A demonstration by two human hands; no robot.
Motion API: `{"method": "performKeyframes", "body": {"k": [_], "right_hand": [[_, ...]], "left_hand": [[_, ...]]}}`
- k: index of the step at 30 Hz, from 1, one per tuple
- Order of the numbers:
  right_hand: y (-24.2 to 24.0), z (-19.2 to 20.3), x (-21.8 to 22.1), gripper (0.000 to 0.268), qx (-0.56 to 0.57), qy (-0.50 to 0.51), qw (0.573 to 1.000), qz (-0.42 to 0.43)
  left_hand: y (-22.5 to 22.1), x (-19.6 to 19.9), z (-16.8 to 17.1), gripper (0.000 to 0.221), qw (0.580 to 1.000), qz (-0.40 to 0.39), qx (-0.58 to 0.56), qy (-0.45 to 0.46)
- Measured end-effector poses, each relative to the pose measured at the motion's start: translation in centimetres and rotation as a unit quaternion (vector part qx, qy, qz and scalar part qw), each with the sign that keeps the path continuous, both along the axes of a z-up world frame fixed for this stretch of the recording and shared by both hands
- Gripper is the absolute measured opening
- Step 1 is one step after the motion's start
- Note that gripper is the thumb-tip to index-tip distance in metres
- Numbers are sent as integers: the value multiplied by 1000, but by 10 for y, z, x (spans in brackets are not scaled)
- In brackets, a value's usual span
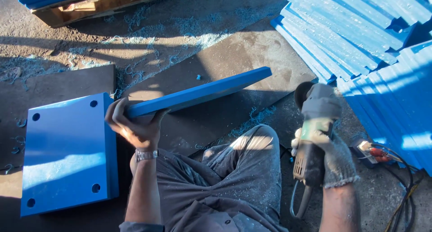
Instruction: Grinding the edges of blue plastic blocks using an angle grinder.
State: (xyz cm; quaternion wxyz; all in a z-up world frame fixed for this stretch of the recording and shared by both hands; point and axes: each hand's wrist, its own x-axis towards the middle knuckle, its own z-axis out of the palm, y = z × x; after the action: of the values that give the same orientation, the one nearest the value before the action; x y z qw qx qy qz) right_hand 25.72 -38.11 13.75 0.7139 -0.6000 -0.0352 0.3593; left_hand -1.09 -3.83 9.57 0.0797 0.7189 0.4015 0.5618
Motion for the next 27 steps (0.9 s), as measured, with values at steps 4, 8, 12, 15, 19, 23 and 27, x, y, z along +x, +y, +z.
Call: {"method": "performKeyframes", "body": {"k": [4, 8, 12, 15, 19, 23, 27], "right_hand": [[1, -13, -3, 55, 0, 20, 1000, 22], [-7, -40, -1, 56, -13, 13, 999, 36], [-9, -75, 11, 57, 16, -5, 996, 84], [-2, -102, 11, 57, 52, -16, 992, 118], [-22, -128, 10, 57, 76, -32, 987, 140], [-63, -150, 7, 57, 85, -46, 984, 148], [-111, -169, -6, 58, 83, -53, 986, 132]], "left_hand": [[-9, 26, 12, 61, 971, 34, 150, 183], [-16, 96, 12, 52, 956, -105, 87, 259], [-12, 189, -5, 37, 933, -183, 96, 295], [-7, 256, -19, 36, 899, -216, 50, 378], [-13, 278, 28, 41, 880, -236, -41, 410], [2, 282, 30, 41, 865, -244, -120, 421], [29, 262, 60, 41, 903, -226, -106, 349]]}}
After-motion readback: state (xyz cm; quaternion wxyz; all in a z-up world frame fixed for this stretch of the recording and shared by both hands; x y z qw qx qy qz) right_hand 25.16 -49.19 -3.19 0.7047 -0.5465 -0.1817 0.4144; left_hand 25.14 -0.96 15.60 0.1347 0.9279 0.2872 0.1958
